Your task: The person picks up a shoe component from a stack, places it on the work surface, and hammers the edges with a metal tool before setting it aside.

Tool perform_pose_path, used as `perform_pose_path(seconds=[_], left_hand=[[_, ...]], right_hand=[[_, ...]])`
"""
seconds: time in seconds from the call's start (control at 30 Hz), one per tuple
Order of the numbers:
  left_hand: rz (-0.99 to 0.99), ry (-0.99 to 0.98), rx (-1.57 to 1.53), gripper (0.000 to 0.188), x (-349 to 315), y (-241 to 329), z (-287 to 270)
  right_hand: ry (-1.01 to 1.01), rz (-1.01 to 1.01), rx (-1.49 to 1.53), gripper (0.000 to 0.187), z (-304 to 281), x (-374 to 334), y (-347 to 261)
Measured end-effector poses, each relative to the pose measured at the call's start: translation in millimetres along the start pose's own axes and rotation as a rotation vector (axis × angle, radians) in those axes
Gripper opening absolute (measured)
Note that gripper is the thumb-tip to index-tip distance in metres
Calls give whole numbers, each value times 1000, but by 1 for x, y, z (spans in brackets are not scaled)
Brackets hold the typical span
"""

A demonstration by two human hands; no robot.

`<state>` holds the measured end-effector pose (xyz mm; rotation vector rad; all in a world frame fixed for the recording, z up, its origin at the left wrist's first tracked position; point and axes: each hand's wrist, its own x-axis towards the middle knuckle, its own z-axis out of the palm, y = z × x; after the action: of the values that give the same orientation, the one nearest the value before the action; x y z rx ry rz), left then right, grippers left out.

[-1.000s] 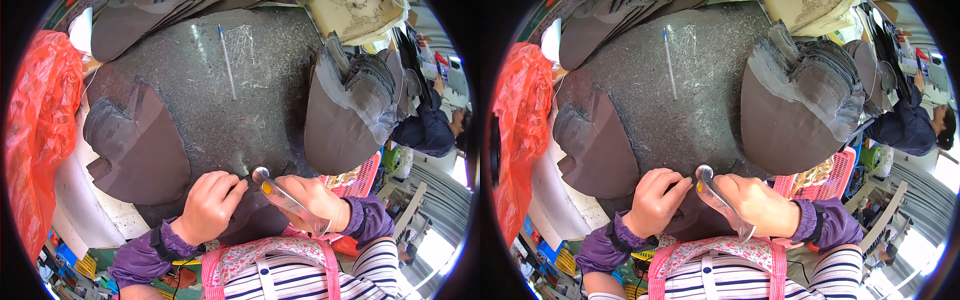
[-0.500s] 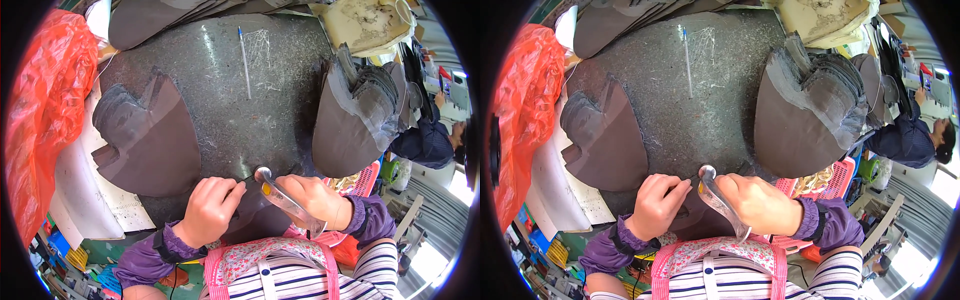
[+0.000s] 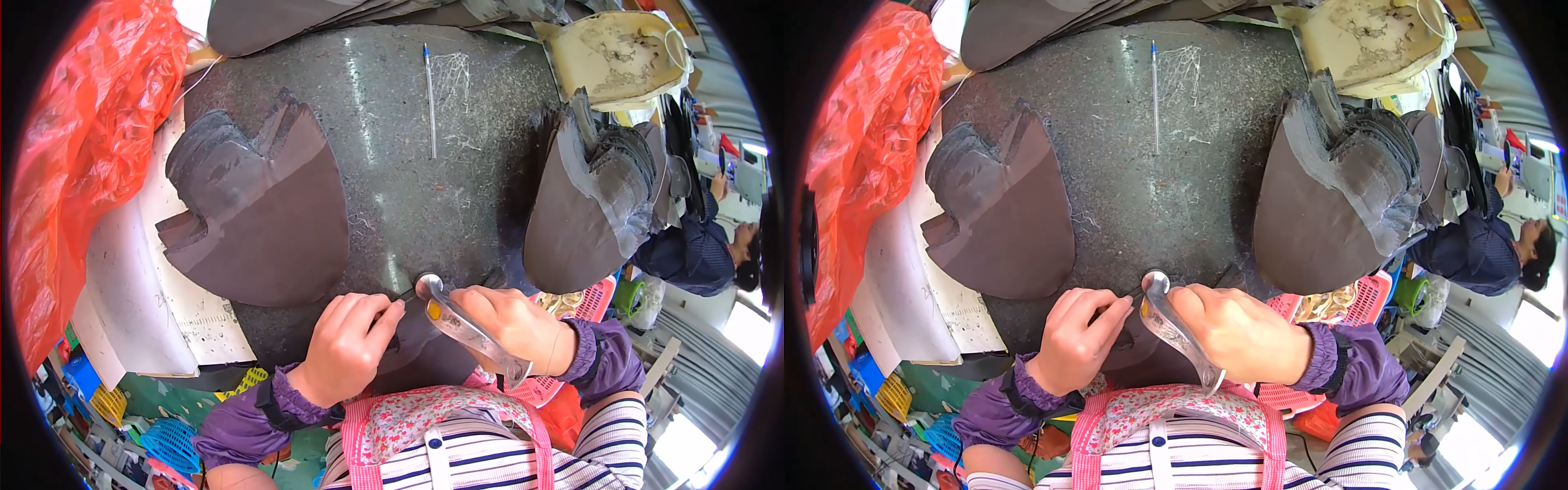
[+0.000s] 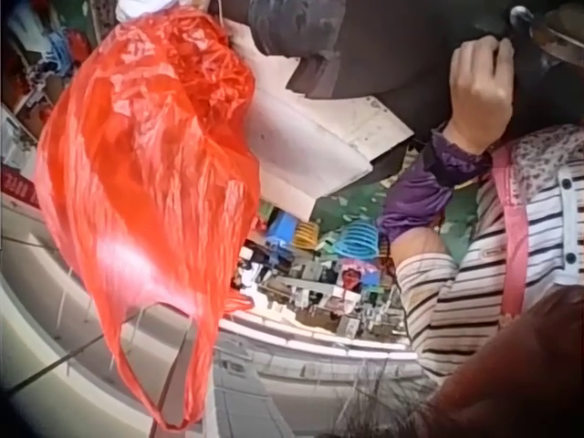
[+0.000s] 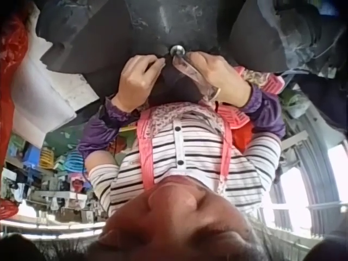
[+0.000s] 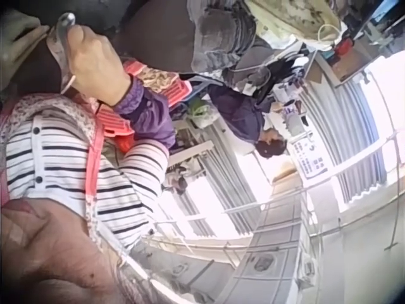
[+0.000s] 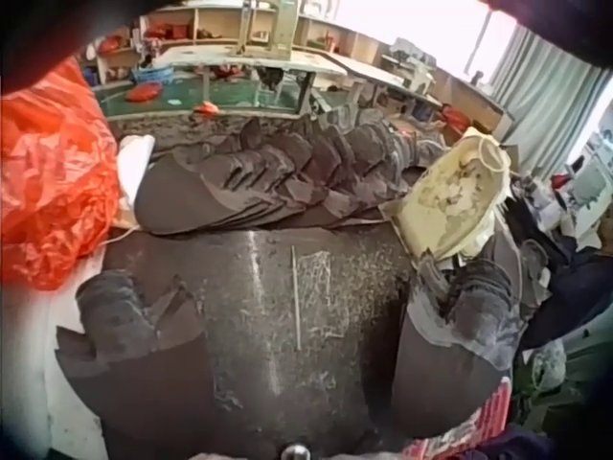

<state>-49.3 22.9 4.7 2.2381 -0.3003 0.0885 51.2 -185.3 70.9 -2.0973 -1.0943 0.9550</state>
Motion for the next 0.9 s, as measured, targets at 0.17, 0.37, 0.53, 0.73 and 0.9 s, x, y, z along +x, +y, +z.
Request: perform_pose_path(seconds=[0.17, 0.37, 0.53, 0.73, 0.9], left_hand=[[51, 10, 66, 28, 0, 3, 0], [79, -1, 136, 27, -1, 6, 0], [-58, 101, 15, 26, -12, 3, 1], [-57, 162, 9, 25, -21, 5, 9], [-58, 142, 40, 25, -23, 10, 9]], right_hand=[[-18, -26, 13, 39, 2, 4, -1], [-39, -37, -22, 38, -1, 10, -9], [-123, -6, -37, 40, -2, 12, -13], [-104, -20, -22, 41, -3, 15, -13], [-92, -28, -10, 40, -3, 18, -16]])
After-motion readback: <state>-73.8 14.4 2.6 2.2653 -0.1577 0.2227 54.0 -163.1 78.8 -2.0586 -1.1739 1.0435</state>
